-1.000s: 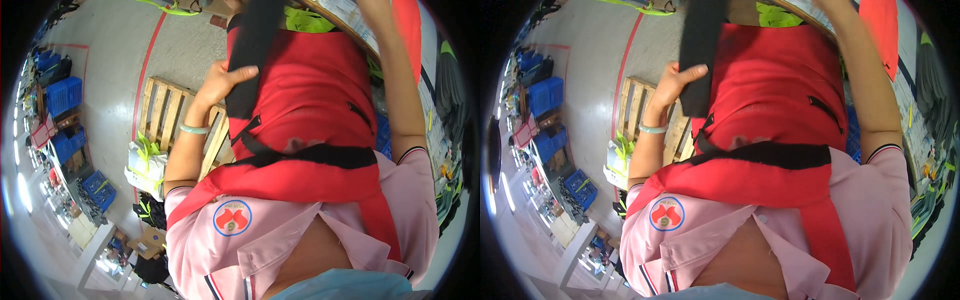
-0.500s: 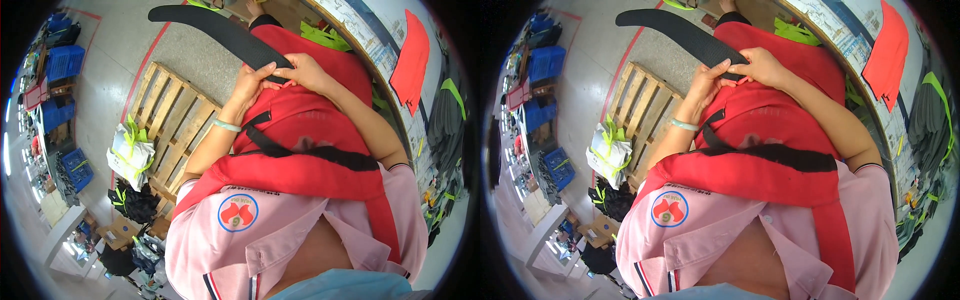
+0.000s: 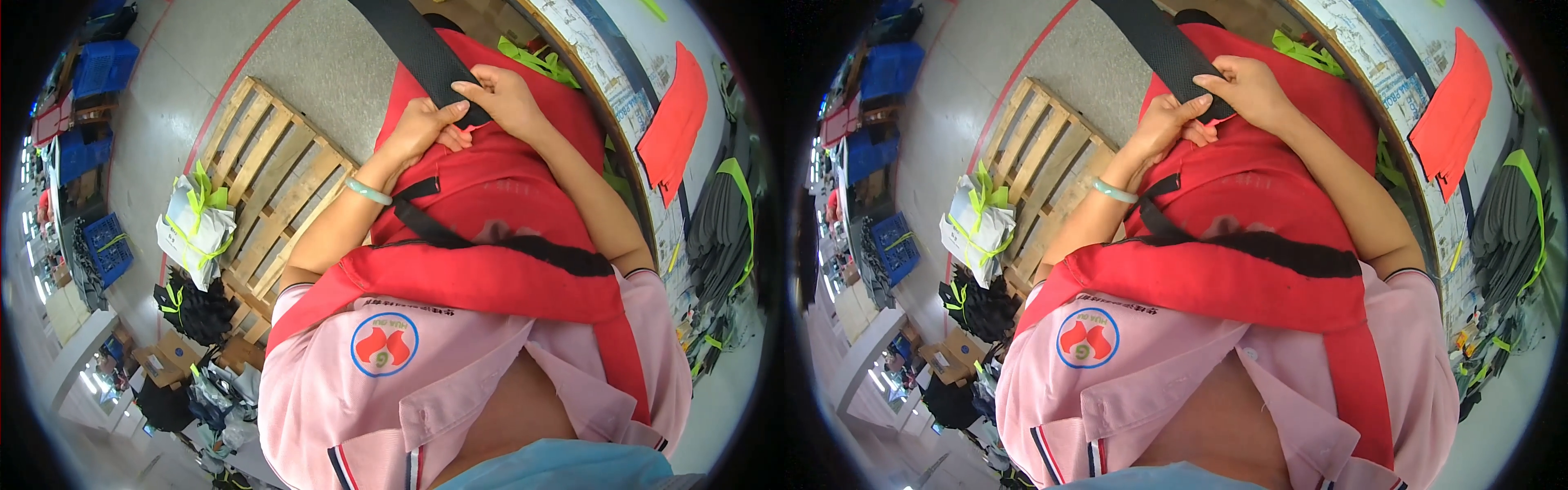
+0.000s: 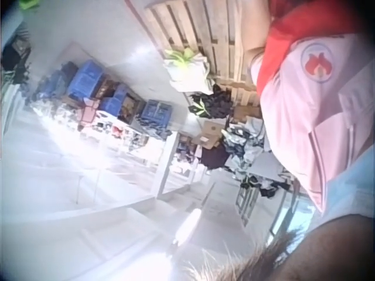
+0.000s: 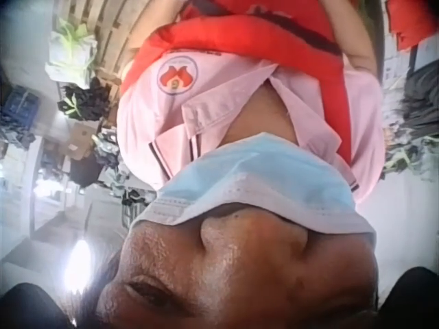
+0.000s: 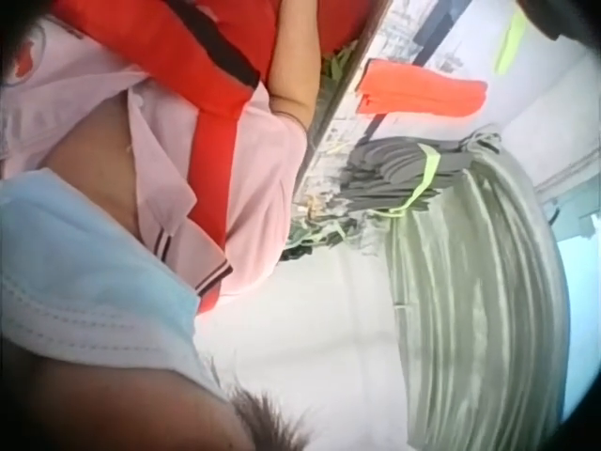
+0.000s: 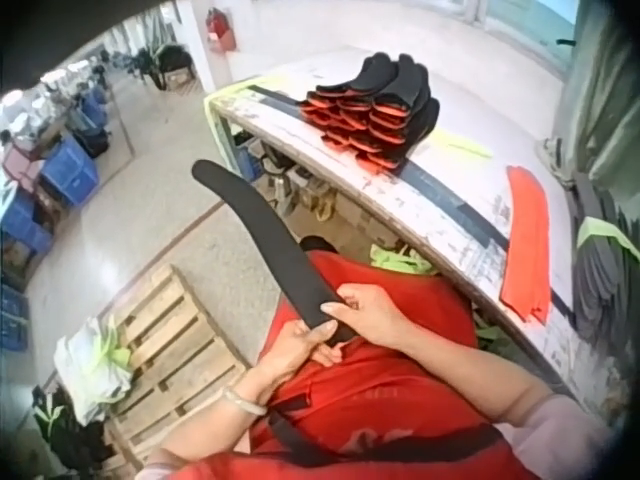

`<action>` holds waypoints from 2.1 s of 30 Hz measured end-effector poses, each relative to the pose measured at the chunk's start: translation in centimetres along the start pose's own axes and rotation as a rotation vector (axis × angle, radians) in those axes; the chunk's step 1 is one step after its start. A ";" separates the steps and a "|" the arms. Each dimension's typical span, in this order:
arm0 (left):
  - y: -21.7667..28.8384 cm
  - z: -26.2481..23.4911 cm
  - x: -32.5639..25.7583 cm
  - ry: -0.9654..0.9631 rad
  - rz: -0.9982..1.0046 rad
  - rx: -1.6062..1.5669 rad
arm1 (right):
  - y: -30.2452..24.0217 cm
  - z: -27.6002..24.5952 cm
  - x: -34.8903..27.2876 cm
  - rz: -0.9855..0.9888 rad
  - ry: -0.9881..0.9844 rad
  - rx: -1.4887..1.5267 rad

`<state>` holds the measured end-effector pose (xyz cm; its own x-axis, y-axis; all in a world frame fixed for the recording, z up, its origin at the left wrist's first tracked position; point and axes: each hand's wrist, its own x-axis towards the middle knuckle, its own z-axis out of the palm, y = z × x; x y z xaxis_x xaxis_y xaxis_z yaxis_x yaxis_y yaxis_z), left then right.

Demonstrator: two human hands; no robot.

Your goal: Inspecting and hand-repairing padded components for sports equipment on a factory production line.

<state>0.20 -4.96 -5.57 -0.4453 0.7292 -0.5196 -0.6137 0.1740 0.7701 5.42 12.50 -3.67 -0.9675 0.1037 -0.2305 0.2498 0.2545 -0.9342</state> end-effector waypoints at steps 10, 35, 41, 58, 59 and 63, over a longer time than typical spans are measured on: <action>0.5 -0.7 2.2 -0.160 0.080 -0.288 | 0.7 -0.4 2.1 -0.175 0.084 -0.237; 1.2 -1.6 8.7 0.058 0.182 -1.014 | 2.3 -1.1 0.6 -0.226 0.430 -0.102; 1.1 -1.8 8.7 0.015 0.179 -1.061 | 3.0 -0.7 0.4 -0.152 0.469 0.005; -0.1 -1.1 8.5 0.004 0.208 -0.874 | 3.1 -2.2 0.5 0.279 0.194 0.620; -0.1 -1.1 8.4 0.008 0.228 -0.837 | 3.7 -1.9 0.8 0.279 0.189 0.616; 0.4 -0.4 8.7 -0.012 0.221 -0.807 | 4.8 -1.0 1.9 0.209 0.441 0.428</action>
<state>-4.12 1.17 -9.93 -0.6059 0.6987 -0.3804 -0.7936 -0.4975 0.3503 4.82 14.85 -8.33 -0.7708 0.5182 -0.3706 0.3054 -0.2099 -0.9288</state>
